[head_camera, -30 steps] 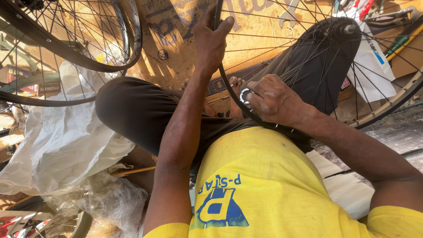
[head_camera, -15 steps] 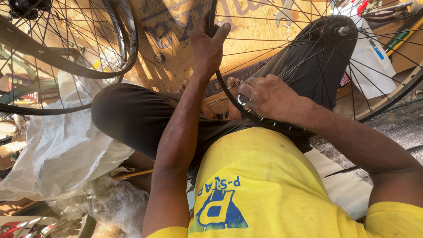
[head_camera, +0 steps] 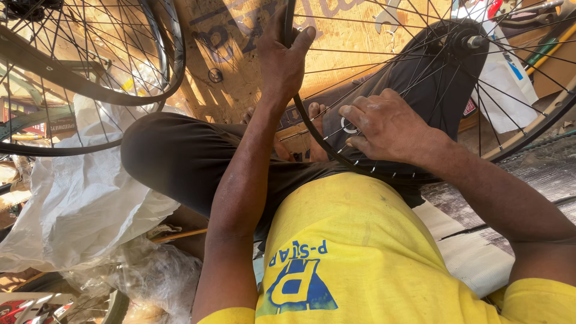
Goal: The person sits on the floor and uses a spoke wrench to tighten the nipples on a bicycle wheel. They rotate the wheel to access different spokes and continue the adjustment process throughout the clip.
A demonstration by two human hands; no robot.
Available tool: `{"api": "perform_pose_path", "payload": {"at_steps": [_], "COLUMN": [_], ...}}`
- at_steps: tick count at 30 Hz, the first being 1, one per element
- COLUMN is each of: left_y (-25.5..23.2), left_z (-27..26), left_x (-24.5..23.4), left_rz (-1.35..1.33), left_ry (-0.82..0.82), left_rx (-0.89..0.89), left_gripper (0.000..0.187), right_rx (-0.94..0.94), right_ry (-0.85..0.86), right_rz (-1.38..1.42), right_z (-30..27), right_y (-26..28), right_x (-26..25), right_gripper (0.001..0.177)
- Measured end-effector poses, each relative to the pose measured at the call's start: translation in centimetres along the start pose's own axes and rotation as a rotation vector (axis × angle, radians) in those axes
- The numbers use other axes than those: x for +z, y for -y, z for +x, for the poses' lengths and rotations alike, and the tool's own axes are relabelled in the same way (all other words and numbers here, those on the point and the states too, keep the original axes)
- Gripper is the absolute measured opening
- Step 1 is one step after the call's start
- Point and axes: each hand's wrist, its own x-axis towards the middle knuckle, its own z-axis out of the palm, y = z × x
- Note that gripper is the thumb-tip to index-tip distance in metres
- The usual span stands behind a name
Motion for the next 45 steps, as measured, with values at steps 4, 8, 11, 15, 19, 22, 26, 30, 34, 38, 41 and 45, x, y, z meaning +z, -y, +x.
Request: {"api": "perform_pose_path", "payload": {"at_steps": [4,8,11,15,19,22,26,30,34,38,41,45], "left_y": [-1.9,-3.8,-5.2,-6.8,-7.3,-7.2,-6.9,-6.9,-6.8,-6.5,-5.6,-3.3], "left_z": [-0.9,-1.0,-1.2,-2.1,-2.2,-2.2,-2.1,-2.3,-2.2,-1.7,-1.6,-0.7], "left_x": [-0.4,-1.0,-1.4,-1.7,-1.7,-1.6,-1.6,-1.8,-1.7,-1.6,-1.4,-0.8], "left_rz": [-0.149,-0.236,-0.339,-0.449,-0.395,-0.386,-0.418,-0.371,-0.383,-0.352,-0.307,-0.280], "left_ry": [0.012,0.016,0.033,0.047,0.039,0.030,0.027,0.025,0.035,0.034,0.046,0.054], "left_rx": [0.060,0.056,0.056,0.032,0.068,0.073,0.077,0.073,0.067,0.154,0.103,0.140], "left_gripper": [0.052,0.049,0.051,0.054,0.054,0.054,0.058,0.056,0.056,0.053,0.054,0.053], "right_rx": [-0.085,-0.108,-0.079,-0.114,-0.119,-0.122,-0.129,-0.143,-0.135,-0.098,-0.065,-0.140], "right_ry": [-0.178,-0.300,-0.336,-0.414,-0.428,-0.422,-0.426,-0.422,-0.426,-0.430,-0.414,-0.305], "right_rz": [0.135,0.094,0.155,0.155,0.162,0.158,0.142,0.128,0.119,0.121,0.135,0.099], "right_z": [-0.5,-1.2,-1.2,-1.5,-1.4,-1.2,-1.1,-1.0,-1.2,-1.1,-1.1,-1.3], "right_y": [1.3,2.5,2.7,3.0,3.1,3.1,3.1,3.0,3.1,3.2,2.1,0.7], "right_x": [-0.7,-1.1,-0.8,-0.6,-0.9,-0.9,-0.5,-0.2,0.3,0.9,0.6,-1.1], "right_gripper": [0.031,0.028,0.029,0.032,0.035,0.036,0.036,0.036,0.034,0.031,0.025,0.020]}}
